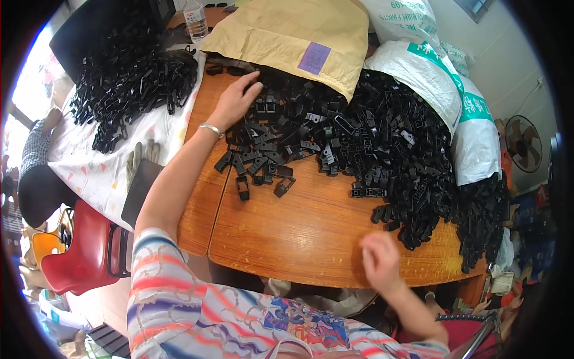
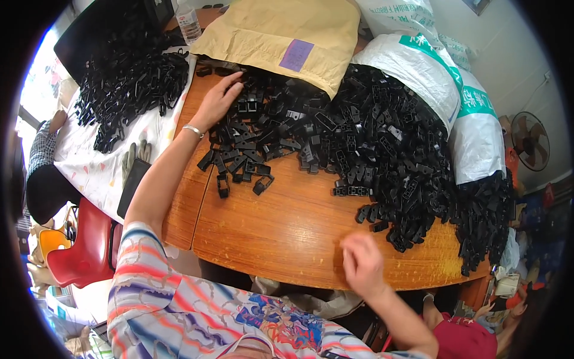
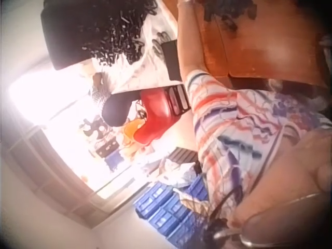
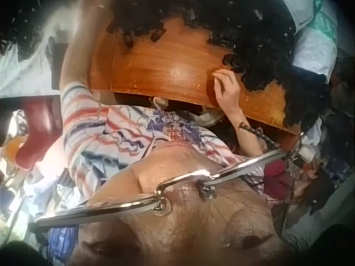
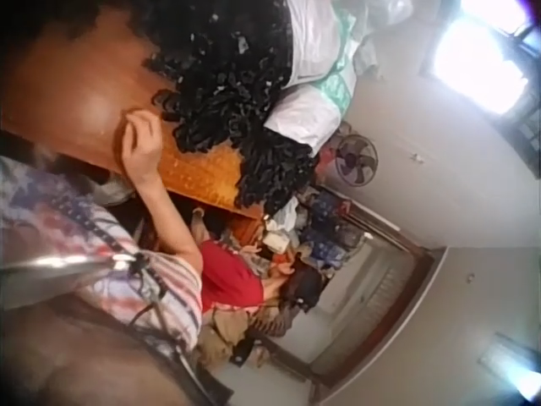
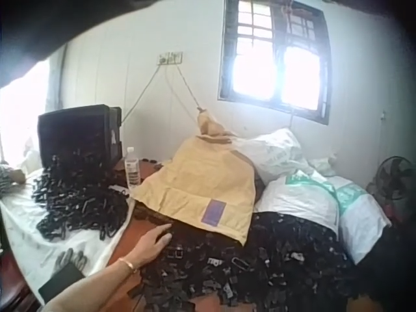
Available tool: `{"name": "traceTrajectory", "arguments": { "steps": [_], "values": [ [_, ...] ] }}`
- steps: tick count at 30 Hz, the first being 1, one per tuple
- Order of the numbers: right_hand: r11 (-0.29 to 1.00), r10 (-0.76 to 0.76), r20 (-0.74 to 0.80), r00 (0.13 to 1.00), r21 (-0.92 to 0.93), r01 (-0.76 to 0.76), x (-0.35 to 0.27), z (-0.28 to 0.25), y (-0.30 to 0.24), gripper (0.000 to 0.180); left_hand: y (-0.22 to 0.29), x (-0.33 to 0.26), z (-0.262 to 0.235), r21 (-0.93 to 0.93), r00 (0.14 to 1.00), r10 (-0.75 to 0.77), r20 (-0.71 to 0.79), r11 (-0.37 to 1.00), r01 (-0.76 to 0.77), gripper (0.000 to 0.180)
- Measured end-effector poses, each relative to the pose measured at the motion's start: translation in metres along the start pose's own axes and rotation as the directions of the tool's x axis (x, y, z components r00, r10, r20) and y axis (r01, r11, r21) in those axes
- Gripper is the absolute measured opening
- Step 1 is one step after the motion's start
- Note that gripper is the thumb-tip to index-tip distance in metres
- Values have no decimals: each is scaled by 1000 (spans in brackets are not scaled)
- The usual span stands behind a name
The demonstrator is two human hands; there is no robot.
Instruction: Assembling small black plastic industrial components by hand at a workshop table.
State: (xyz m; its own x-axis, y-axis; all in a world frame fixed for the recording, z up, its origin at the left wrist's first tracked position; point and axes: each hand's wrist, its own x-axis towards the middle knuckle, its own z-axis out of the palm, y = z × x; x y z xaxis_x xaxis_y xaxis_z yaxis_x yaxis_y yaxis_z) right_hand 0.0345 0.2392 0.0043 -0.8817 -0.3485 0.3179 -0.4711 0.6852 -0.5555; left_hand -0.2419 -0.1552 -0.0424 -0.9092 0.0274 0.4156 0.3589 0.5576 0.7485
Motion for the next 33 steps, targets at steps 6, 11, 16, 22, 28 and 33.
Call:
{"name": "traceTrajectory", "arguments": {
  "steps": [6,11,16,22,28,33],
  "values": [
    [976,-219,-85,972,-13,219,183,-25,8,9,-15,-17,-32,-478,962,-268,-50,852,213,47],
    [990,119,-53,991,80,-115,348,-3,55,40,-19,-21,-36,-517,936,-343,-78,817,256,46],
    [927,349,-208,914,-65,-369,463,4,83,72,-20,-26,-40,-514,932,-356,-75,815,269,46],
    [818,565,-176,806,249,-519,541,-3,150,48,-12,-21,-25,-509,942,-330,-61,822,255,44],
    [788,616,-234,752,169,-592,558,34,147,61,-10,-26,-37,-434,938,-342,-54,854,287,44],
    [870,493,-383,781,226,-438,585,10,208,79,-6,-18,-28,-456,935,-346,-74,846,277,46]
  ]
}}
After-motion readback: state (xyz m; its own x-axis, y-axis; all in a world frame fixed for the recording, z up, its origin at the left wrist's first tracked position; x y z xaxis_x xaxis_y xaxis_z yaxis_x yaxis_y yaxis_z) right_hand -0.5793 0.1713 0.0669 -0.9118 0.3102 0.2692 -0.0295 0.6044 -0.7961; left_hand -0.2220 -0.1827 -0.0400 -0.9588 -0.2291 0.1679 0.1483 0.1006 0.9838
